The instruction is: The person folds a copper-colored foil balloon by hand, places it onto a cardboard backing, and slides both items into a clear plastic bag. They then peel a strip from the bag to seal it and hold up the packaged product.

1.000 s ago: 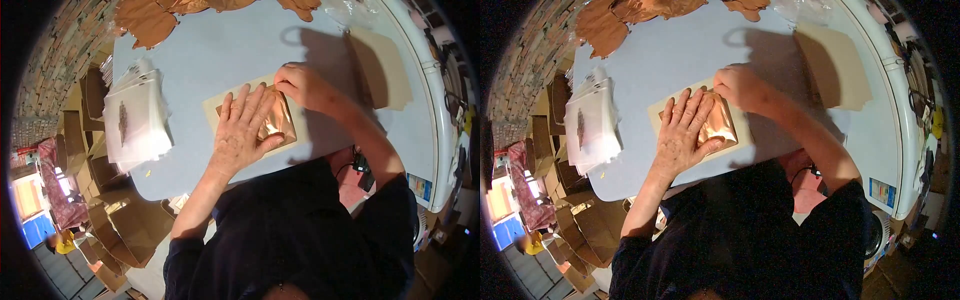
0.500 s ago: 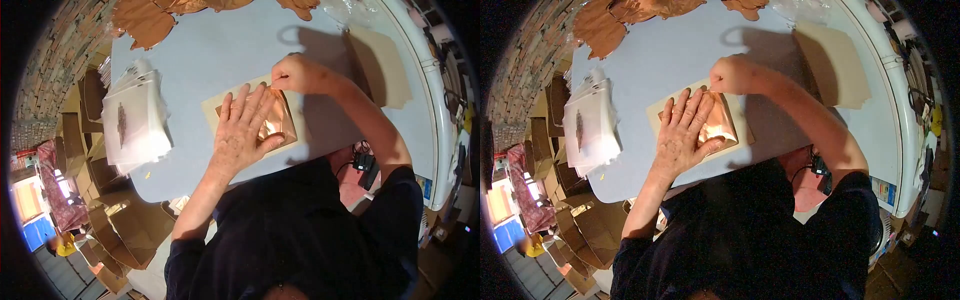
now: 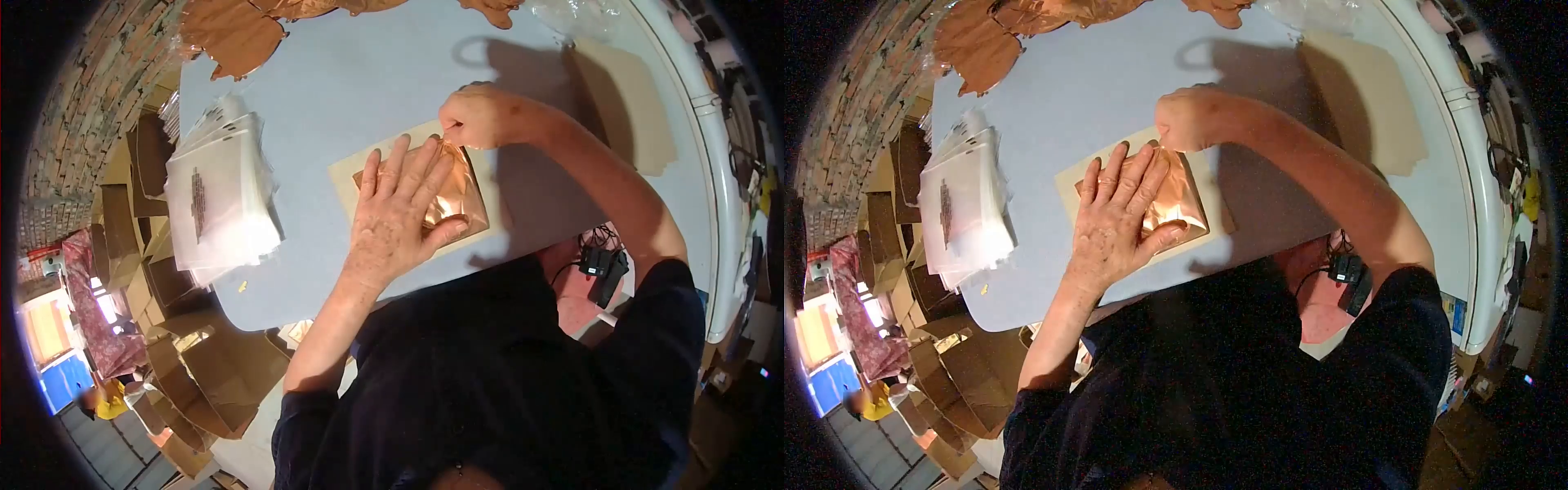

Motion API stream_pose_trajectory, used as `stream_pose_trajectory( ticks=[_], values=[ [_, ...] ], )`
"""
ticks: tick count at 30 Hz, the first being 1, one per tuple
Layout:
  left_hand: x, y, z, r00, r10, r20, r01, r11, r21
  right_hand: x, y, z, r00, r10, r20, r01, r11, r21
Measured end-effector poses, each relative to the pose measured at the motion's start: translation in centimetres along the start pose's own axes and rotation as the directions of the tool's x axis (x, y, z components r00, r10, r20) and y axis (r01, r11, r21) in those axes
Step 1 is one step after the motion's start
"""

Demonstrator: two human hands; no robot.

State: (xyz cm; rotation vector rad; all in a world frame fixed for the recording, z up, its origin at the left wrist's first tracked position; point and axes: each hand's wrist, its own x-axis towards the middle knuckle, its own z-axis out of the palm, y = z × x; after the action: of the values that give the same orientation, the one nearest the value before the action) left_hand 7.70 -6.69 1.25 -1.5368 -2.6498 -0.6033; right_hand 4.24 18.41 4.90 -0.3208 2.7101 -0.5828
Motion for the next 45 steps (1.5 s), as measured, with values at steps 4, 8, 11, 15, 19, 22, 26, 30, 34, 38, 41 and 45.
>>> stream_pose_trajectory(
  ticks=[4, 8, 11, 15, 19, 22, 26, 30, 34, 38, 41, 45],
  values=[
    [0.1, 0.1, -0.1, 1.0, -0.002, -0.006, 0.002, 1.0, 0.003, -0.5, -0.4, 1.4, 0.978, -0.135, -0.156, 0.093, 0.963, -0.251],
    [0.1, 0.0, 0.1, 1.0, 0.01, -0.009, -0.01, 0.999, 0.031, -0.6, -1.8, 1.0, 0.995, -0.049, -0.082, 0.015, 0.93, -0.368],
    [0.1, 0.1, 0.0, 1.0, 0.006, 0.007, -0.006, 0.999, 0.038, -0.6, -0.2, 2.0, 0.975, -0.127, -0.184, 0.06, 0.942, -0.33],
    [0.1, 0.1, 0.1, 1.0, 0.01, 0.007, -0.01, 0.998, 0.058, -1.0, 1.4, 2.7, 0.938, -0.138, -0.319, 0.077, 0.978, -0.195],
    [0.1, 0.1, 0.3, 1.0, 0.016, -0.011, -0.015, 0.998, 0.069, -1.3, 0.5, 1.4, 0.983, 0.022, -0.18, -0.032, 0.998, -0.055],
    [0.2, 0.2, 0.3, 1.0, 0.015, -0.02, -0.013, 0.996, 0.092, -1.1, 1.2, 1.7, 0.978, 0.013, -0.207, -0.014, 1.0, -0.007],
    [0.2, 0.3, 0.3, 0.999, 0.016, -0.035, -0.012, 0.995, 0.096, -1.9, 1.5, 1.9, 0.947, -0.024, -0.322, 0.063, 0.992, 0.111],
    [0.1, 0.2, 0.5, 0.999, 0.018, -0.043, -0.013, 0.993, 0.116, -4.5, 1.2, 4.3, 0.781, -0.141, -0.608, 0.215, 0.975, 0.051],
    [0.0, 0.2, 0.6, 0.999, 0.023, -0.048, -0.017, 0.993, 0.12, -10.1, -0.6, 7.3, 0.727, -0.247, -0.641, 0.151, 0.968, -0.201],
    [0.1, 0.2, 0.6, 0.998, 0.025, -0.057, -0.018, 0.993, 0.116, -15.4, -3.5, 10.3, 0.736, -0.192, -0.649, 0.101, 0.979, -0.175],
    [0.2, 0.3, 0.7, 0.995, 0.051, -0.09, -0.039, 0.991, 0.129, -17.5, -4.8, 11.5, 0.751, -0.169, -0.638, 0.027, 0.974, -0.227],
    [0.2, 0.3, 0.7, 0.992, 0.064, -0.111, -0.048, 0.989, 0.14, -19.0, -5.2, 12.6, 0.786, -0.161, -0.597, 0.036, 0.976, -0.217]
  ],
)
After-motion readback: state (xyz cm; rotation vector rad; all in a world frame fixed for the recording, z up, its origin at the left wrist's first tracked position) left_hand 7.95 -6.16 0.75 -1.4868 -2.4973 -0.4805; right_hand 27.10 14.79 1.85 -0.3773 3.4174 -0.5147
